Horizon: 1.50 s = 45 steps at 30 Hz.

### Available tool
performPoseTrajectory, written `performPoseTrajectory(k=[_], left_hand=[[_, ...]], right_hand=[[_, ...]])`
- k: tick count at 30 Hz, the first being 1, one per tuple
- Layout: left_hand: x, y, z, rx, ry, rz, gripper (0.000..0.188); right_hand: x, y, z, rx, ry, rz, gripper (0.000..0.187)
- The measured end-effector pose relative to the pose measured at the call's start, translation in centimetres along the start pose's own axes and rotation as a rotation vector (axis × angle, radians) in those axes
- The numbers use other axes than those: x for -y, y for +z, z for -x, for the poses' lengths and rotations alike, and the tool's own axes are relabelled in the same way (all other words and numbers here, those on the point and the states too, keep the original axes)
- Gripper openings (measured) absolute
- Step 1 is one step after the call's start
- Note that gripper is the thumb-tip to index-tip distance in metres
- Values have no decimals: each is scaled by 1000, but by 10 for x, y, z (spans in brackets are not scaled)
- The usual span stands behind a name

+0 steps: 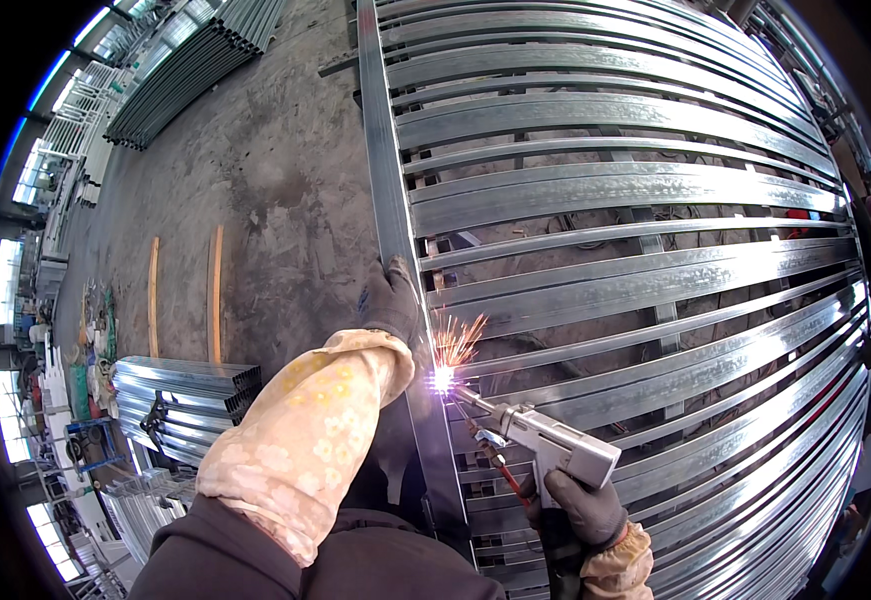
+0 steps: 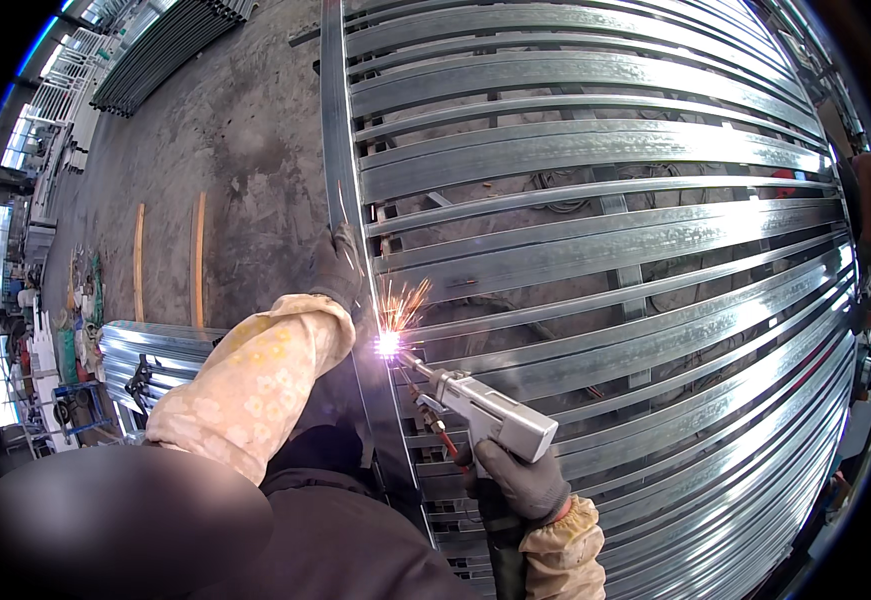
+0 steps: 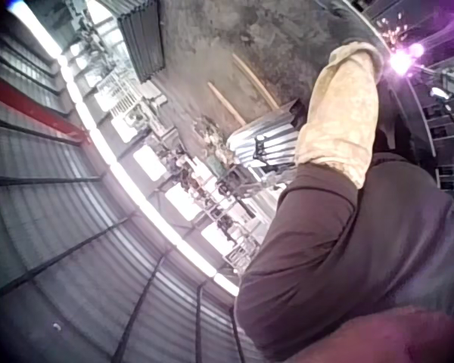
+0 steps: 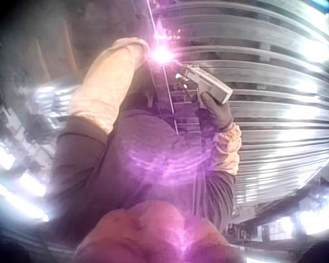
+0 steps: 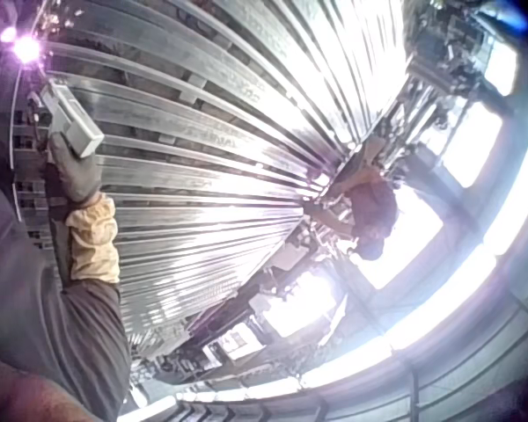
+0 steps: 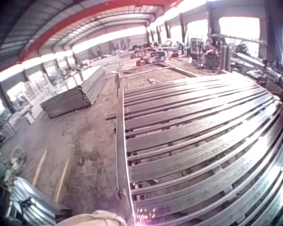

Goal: The person uses a handheld welding gun to join metal bars on a large metal frame structure. They systematically move the welding tool along the seams where the bars intersect, creating bright sparks and fusing the metal components together.

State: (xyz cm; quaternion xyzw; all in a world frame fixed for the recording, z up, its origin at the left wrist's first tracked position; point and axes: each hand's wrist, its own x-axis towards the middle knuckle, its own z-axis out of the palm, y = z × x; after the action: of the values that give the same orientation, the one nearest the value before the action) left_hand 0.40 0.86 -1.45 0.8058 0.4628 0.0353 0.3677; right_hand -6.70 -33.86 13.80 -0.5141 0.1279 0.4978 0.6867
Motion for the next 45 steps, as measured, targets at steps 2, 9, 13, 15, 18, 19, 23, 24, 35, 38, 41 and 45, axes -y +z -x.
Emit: performPoseTrajectory(k=[2, 9, 13, 15, 18, 19, 23, 24, 35, 38, 41, 45], left_hand=[[-2, 5, 3, -63, 30, -13, 50], [-7, 1, 7, -63, 36, -33, 50], [-14, -3, 12, -53, 33, 82, 51], [-14, 1, 14, -92, 32, 116, 51], [-15, -3, 13, -26, 32, 73, 53], [-19, -7, 16, -43, 48, 63, 53], [-14, -3, 12, -58, 16, 47, 53], [-13, -3, 11, -71, 29, 37, 53], [-11, -2, 11, -74, 42, 16, 50], [-8, -2, 10, -79, 73, 22, 48], [-6, -2, 9, -96, 112, 59, 46], [-10, -3, 13, -63, 101, 85, 45]], right_hand=[[1, 0, 2, -10, 22, -2, 50], [5, 6, 4, -24, 40, 41, 50], [10, 15, 8, -49, 52, 66, 49], [10, 19, 9, -68, 65, 71, 48], [13, 24, 10, -76, 58, 95, 47], [14, 24, 10, -75, 59, 94, 47], [10, 20, 8, -54, 56, 117, 46], [10, 19, 8, -45, 53, 129, 46], [7, 24, 14, -103, -10, 82, 46], [10, 22, 33, -189, -84, 11, 45], [22, 31, 58, -363, -175, -28, 44], [30, 34, 110, -655, -304, 5, 44]])
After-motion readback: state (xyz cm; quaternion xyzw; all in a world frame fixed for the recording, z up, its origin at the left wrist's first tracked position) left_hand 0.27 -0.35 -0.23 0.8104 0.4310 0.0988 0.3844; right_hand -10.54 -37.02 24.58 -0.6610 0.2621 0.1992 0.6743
